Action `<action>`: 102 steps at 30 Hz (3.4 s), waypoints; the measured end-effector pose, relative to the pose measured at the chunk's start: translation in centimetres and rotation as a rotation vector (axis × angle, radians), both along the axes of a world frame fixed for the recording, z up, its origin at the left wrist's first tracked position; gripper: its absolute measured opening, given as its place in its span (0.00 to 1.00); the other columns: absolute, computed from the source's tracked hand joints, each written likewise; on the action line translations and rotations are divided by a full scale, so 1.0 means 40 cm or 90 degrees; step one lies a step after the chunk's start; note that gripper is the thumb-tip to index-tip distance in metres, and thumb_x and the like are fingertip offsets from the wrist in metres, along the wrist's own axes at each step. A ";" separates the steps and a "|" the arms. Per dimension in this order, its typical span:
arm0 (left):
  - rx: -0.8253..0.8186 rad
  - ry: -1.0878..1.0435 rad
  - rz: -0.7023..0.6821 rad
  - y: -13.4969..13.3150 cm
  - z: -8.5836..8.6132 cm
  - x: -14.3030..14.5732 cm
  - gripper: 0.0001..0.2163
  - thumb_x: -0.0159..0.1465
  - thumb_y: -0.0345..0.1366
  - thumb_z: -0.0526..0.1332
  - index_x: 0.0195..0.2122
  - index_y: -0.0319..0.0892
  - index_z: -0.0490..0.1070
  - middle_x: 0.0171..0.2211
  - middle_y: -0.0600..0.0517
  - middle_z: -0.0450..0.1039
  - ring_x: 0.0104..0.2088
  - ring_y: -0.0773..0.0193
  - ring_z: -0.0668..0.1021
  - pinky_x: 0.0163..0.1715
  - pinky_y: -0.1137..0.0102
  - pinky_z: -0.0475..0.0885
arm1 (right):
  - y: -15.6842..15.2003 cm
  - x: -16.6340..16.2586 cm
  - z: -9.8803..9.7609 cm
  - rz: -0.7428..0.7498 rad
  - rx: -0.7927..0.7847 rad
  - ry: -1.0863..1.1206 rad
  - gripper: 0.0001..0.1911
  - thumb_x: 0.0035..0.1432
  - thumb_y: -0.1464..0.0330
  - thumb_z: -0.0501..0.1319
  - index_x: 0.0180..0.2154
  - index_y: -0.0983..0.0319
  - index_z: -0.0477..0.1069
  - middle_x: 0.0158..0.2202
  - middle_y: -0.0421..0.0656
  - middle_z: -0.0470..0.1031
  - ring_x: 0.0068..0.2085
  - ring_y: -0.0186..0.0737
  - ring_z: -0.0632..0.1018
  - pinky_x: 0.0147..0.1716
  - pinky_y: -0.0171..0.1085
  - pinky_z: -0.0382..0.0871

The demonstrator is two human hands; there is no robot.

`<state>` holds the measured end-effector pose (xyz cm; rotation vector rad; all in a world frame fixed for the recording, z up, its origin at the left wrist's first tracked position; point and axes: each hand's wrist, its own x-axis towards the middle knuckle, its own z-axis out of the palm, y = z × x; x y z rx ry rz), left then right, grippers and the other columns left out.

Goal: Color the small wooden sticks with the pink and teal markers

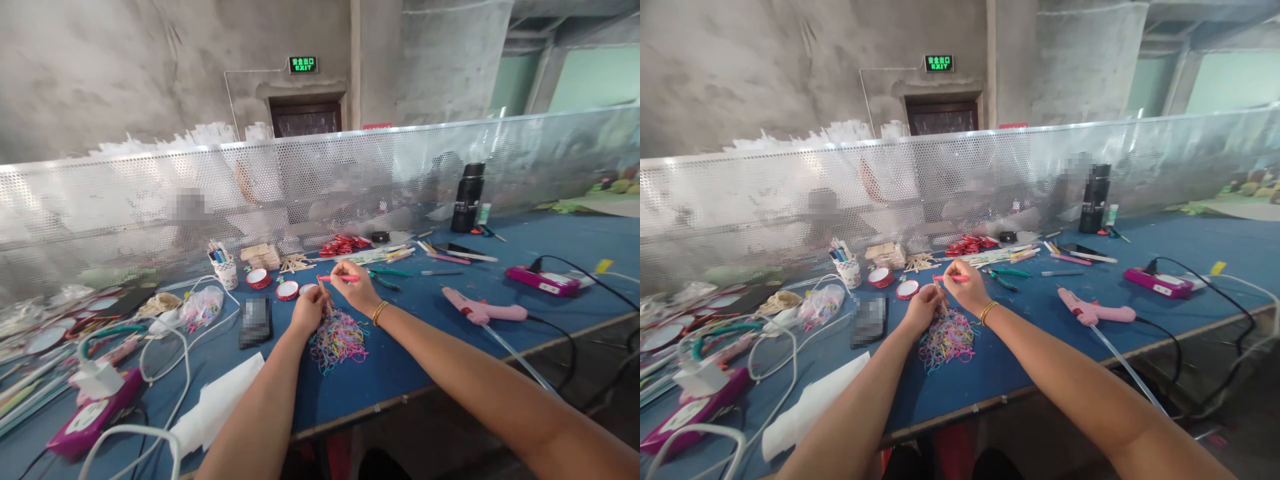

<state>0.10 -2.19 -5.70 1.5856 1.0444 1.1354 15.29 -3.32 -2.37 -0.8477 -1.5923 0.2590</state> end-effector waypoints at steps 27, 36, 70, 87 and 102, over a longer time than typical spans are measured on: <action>0.017 0.002 0.013 -0.004 0.010 -0.002 0.06 0.60 0.37 0.60 0.34 0.40 0.71 0.25 0.55 0.73 0.20 0.72 0.71 0.20 0.76 0.61 | -0.003 0.005 0.012 0.053 0.002 0.047 0.10 0.61 0.61 0.59 0.31 0.59 0.73 0.26 0.40 0.76 0.30 0.37 0.77 0.36 0.37 0.70; 0.010 0.015 0.017 0.007 -0.002 -0.005 0.07 0.61 0.38 0.60 0.35 0.40 0.73 0.26 0.54 0.74 0.20 0.72 0.71 0.20 0.76 0.61 | 0.001 0.001 0.004 0.020 -0.013 0.055 0.03 0.53 0.70 0.59 0.27 0.60 0.68 0.25 0.39 0.73 0.28 0.36 0.72 0.30 0.35 0.65; 0.000 0.015 0.019 0.008 -0.003 -0.003 0.06 0.61 0.38 0.60 0.34 0.41 0.71 0.26 0.55 0.74 0.19 0.73 0.71 0.20 0.77 0.62 | 0.001 0.003 0.003 -0.015 -0.002 0.054 0.05 0.53 0.69 0.59 0.26 0.59 0.67 0.24 0.38 0.71 0.28 0.37 0.71 0.30 0.35 0.63; 0.006 0.014 0.013 0.000 0.005 -0.001 0.07 0.61 0.38 0.60 0.33 0.40 0.71 0.25 0.55 0.73 0.20 0.73 0.71 0.21 0.76 0.63 | -0.005 0.002 0.007 -0.008 0.007 0.032 0.05 0.54 0.68 0.59 0.26 0.59 0.67 0.24 0.39 0.70 0.28 0.37 0.70 0.30 0.35 0.63; 0.014 0.020 0.010 0.010 -0.004 -0.003 0.09 0.60 0.42 0.61 0.34 0.41 0.71 0.26 0.55 0.73 0.20 0.72 0.70 0.21 0.76 0.63 | -0.004 0.002 0.005 -0.016 -0.002 0.048 0.05 0.54 0.67 0.59 0.27 0.59 0.67 0.25 0.39 0.72 0.29 0.37 0.71 0.30 0.35 0.64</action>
